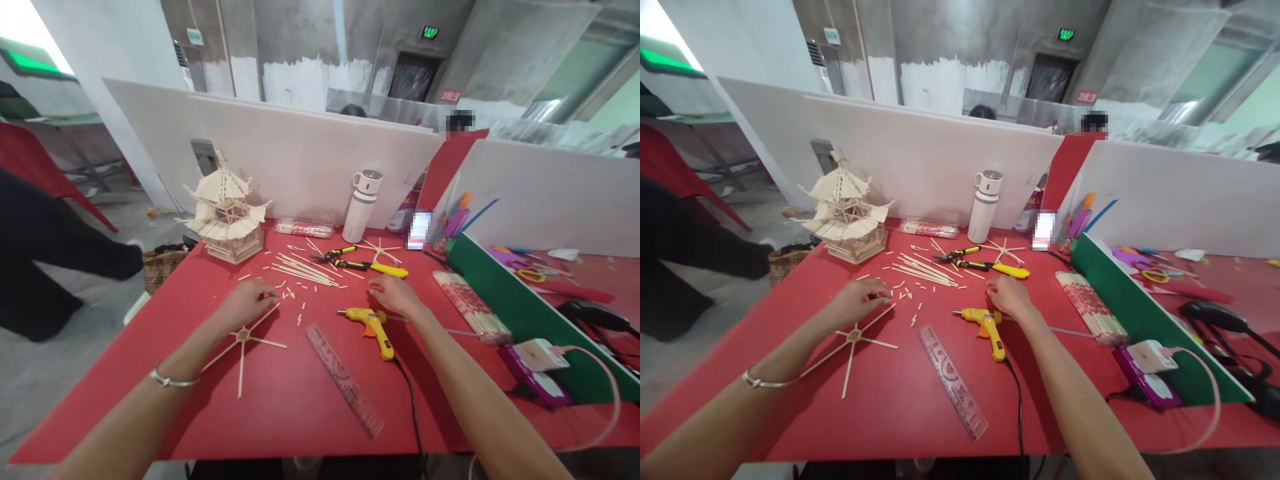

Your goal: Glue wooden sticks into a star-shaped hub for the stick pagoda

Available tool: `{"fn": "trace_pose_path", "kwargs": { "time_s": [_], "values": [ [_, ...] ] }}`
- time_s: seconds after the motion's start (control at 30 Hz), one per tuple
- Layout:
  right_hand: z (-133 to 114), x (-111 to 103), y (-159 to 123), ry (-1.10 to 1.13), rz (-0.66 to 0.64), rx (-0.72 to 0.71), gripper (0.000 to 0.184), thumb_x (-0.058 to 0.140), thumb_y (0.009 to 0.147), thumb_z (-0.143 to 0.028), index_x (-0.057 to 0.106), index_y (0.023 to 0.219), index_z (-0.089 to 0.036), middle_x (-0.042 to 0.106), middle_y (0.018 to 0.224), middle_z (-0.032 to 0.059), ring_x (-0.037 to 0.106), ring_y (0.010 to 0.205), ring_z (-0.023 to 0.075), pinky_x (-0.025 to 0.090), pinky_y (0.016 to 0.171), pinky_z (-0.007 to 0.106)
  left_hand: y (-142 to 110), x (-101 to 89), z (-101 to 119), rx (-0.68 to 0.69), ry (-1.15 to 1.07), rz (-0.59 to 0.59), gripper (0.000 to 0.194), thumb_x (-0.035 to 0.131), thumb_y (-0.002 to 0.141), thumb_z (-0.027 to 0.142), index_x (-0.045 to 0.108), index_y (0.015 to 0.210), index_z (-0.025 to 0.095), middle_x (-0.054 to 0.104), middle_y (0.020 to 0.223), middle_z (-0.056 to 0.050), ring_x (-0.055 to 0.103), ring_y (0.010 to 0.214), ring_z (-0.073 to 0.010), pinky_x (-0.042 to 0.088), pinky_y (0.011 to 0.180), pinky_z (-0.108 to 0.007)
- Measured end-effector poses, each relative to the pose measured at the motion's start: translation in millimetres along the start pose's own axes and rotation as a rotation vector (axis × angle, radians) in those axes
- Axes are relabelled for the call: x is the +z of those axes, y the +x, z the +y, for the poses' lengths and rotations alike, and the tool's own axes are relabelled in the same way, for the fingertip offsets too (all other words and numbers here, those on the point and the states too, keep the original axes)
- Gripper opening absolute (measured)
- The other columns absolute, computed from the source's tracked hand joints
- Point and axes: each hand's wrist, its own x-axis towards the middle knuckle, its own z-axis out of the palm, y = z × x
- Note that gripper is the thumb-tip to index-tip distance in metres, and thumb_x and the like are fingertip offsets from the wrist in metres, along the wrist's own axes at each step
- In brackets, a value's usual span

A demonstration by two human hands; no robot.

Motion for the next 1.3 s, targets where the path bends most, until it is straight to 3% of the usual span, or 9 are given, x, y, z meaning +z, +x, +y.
{"fn": "trace_pose_path", "kwargs": {
  "time_s": [0.1,0.23,0.37,0.47,0.6,0.67,0.9,1.13,1.3],
  "values": [
    [-11.7,3.2,17.3,-0.011,0.016,-0.078,0.040,0.053,0.093,-0.029,0.065,0.132,-0.025,0.064,0.135,0.0085,0.059,0.123,0.0238,0.047,0.099,0.031,14.9,8.6,8.5,-0.002,0.023,-0.023,0.023,0.054,0.082,0.033,0.074,0.081,0.023,0.076,0.090,-0.003,0.067,0.083,-0.0184,0.047,0.075,-0.026],
    [-30.9,4.3,61.7,-0.060,0.037,-0.118,0.080,0.062,0.083,-0.015,0.032,0.158,-0.021,0.030,0.164,0.0136,0.033,0.148,0.0306,0.033,0.116,0.042,25.7,10.2,7.9,-0.085,0.057,0.007,0.021,0.056,0.082,0.030,0.075,0.082,0.022,0.077,0.095,-0.002,0.068,0.085,-0.0180,0.046,0.073,-0.025],
    [-30.0,4.2,107.1,-0.105,-0.071,-0.138,0.102,0.074,0.075,-0.016,0.021,0.161,-0.026,0.012,0.169,0.0125,0.030,0.148,0.0359,0.040,0.113,0.046,22.0,1.7,-2.9,-0.138,0.092,0.032,0.020,0.057,0.081,0.029,0.075,0.082,0.021,0.076,0.096,-0.003,0.067,0.081,-0.0169,0.046,0.071,-0.025],
    [-21.5,6.3,127.6,-0.138,-0.138,-0.159,0.095,0.077,0.076,-0.020,0.030,0.158,-0.027,0.021,0.167,0.0133,0.043,0.140,0.0332,0.046,0.107,0.043,18.0,-2.1,-11.9,-0.165,0.097,0.030,0.019,0.059,0.080,0.029,0.076,0.082,0.021,0.076,0.094,-0.003,0.066,0.079,-0.0170,0.047,0.070,-0.025],
    [-13.7,10.9,139.6,-0.191,-0.145,-0.185,0.045,0.064,0.094,-0.038,0.055,0.135,-0.020,0.055,0.139,0.0109,0.059,0.118,0.0249,0.053,0.098,0.047,24.1,2.9,-19.0,-0.155,0.078,-0.003,0.020,0.058,0.079,0.031,0.077,0.083,0.023,0.077,0.091,-0.002,0.067,0.080,-0.0174,0.048,0.070,-0.025],
    [-12.4,12.6,143.1,-0.216,-0.145,-0.182,0.039,0.059,0.098,-0.042,0.058,0.129,-0.019,0.060,0.131,0.0087,0.062,0.112,0.0223,0.054,0.094,0.046,31.9,7.5,-19.5,-0.140,0.081,-0.025,0.020,0.058,0.080,0.029,0.077,0.081,0.023,0.077,0.090,-0.002,0.067,0.080,-0.0173,0.047,0.070,-0.025],
    [-12.3,13.8,152.0,-0.306,-0.159,-0.188,0.076,0.079,0.066,-0.028,0.056,0.137,-0.019,0.045,0.144,0.0191,0.049,0.129,0.0363,0.046,0.101,0.043,55.4,15.9,-22.7,-0.190,0.173,-0.041,0.017,0.059,0.082,0.023,0.076,0.083,0.022,0.076,0.093,-0.003,0.066,0.082,-0.0179,0.044,0.067,-0.025],
    [-6.1,13.8,149.3,-0.343,-0.102,-0.221,0.067,0.071,0.064,-0.034,0.060,0.128,-0.016,0.056,0.135,0.0181,0.045,0.127,0.0352,0.039,0.103,0.046,54.9,23.6,-29.3,-0.187,0.209,-0.084,0.015,0.063,0.080,0.021,0.075,0.088,0.023,0.075,0.101,-0.003,0.066,0.089,-0.0182,0.044,0.068,-0.024],
    [1.3,4.3,137.5,-0.320,0.021,-0.243,0.080,0.072,0.063,-0.042,0.053,0.137,-0.017,0.048,0.145,0.0177,0.043,0.127,0.0370,0.035,0.103,0.048,53.6,26.2,-26.3,-0.162,0.240,-0.077,0.017,0.057,0.080,0.014,0.073,0.084,0.021,0.073,0.100,-0.005,0.065,0.089,-0.0178,0.045,0.070,-0.023]
  ]
}}
